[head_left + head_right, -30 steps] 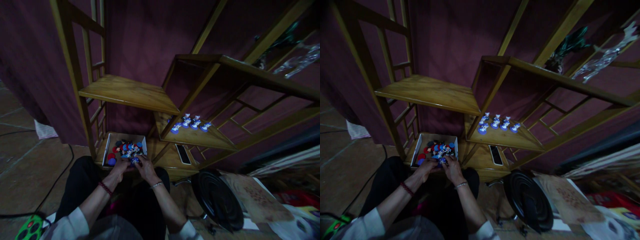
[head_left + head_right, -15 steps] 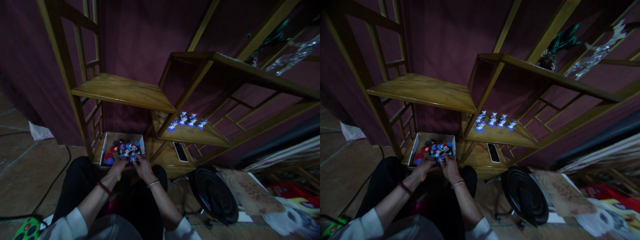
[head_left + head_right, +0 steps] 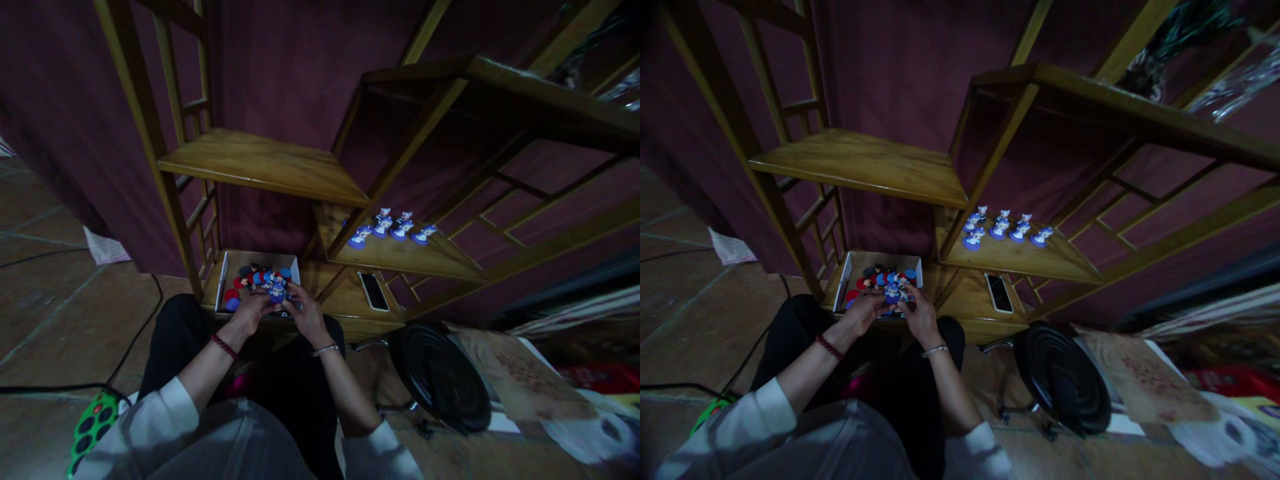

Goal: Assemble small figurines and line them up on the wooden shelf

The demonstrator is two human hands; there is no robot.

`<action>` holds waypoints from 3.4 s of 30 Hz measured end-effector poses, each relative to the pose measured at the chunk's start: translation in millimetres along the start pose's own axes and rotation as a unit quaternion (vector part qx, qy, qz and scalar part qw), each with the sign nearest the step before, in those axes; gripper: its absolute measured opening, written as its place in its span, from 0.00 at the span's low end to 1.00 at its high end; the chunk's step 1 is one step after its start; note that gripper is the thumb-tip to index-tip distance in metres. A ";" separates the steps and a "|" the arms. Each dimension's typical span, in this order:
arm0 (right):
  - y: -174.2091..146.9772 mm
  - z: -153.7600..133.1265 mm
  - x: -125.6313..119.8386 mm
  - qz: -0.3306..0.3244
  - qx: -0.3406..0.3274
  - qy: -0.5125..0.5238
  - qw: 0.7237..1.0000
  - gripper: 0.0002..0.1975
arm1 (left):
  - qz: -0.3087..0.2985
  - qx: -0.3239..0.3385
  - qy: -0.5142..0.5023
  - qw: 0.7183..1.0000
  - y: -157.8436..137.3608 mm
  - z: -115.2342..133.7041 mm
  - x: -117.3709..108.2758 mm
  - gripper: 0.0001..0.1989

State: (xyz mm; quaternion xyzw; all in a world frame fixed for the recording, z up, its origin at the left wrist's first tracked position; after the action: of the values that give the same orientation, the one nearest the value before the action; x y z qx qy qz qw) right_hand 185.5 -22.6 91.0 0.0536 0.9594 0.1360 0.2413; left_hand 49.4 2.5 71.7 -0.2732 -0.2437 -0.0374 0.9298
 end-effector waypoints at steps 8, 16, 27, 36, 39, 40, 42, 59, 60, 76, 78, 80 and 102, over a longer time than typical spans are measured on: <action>-8.4 11.2 -2.1 0.019 0.029 0.049 0.998 0.21 | 0.006 -0.019 0.037 0.999 -7.2 -0.8 8.0 0.07; -10.0 9.6 -5.1 0.026 0.018 0.078 0.996 0.19 | -0.007 -0.006 0.066 0.998 -7.0 -4.6 12.9 0.05; -18.9 0.2 -26.0 0.069 0.020 0.042 0.996 0.16 | -0.038 0.000 0.078 0.996 -20.0 -4.0 36.2 0.04; -25.9 1.2 -47.5 0.085 0.014 0.045 0.995 0.15 | -0.071 0.006 0.108 0.992 -28.4 -5.3 56.4 0.04; -28.0 1.2 -55.4 0.090 0.021 0.054 0.994 0.17 | -0.078 0.015 0.121 0.990 -31.6 -4.7 64.0 0.04; -28.7 0.9 -57.9 0.089 0.022 0.059 0.994 0.17 | -0.081 0.019 0.125 0.989 -33.0 -4.3 66.8 0.04; -30.1 -0.1 -63.5 0.091 0.023 0.065 0.993 0.18 | -0.088 0.023 0.132 0.987 -35.9 -4.0 72.4 0.04; -44.9 -21.0 -125.8 0.164 0.053 0.081 0.982 0.20 | -0.133 0.076 0.176 0.972 -49.1 -8.5 124.0 0.07; -45.4 -21.8 -129.5 0.167 0.052 0.079 0.981 0.20 | -0.146 0.081 0.179 0.970 -51.2 -8.1 128.3 0.07; -36.3 -38.2 -191.0 0.216 0.061 0.076 0.972 0.24 | -0.195 0.156 0.226 0.942 -62.1 -4.2 189.8 0.18; -33.3 -39.3 -197.4 0.219 0.060 0.073 0.971 0.23 | -0.200 0.176 0.232 0.936 -60.8 -6.0 195.1 0.19; -30.3 -38.9 -203.5 0.227 0.057 0.074 0.969 0.24 | -0.197 0.190 0.245 0.930 -58.9 -7.9 199.2 0.20; 15.5 -21.0 -248.4 0.248 0.044 0.060 0.966 0.26 | -0.130 0.495 0.581 0.634 -82.9 26.8 242.2 0.22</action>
State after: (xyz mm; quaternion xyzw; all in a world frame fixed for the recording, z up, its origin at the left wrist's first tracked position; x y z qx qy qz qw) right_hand 394.1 -54.6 224.6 0.2918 0.9340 0.1519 0.1393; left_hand 233.8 -38.3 246.7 0.3402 0.3317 -0.1824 0.8608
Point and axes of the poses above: each hand's wrist, its own y-axis towards the middle knuckle, its own x-axis out of the palm, z = x × y, the point moved 6 cm from there along y, towards the middle knuckle, and after that the axes turned 5 degrees about y, right-handed, at the moved point
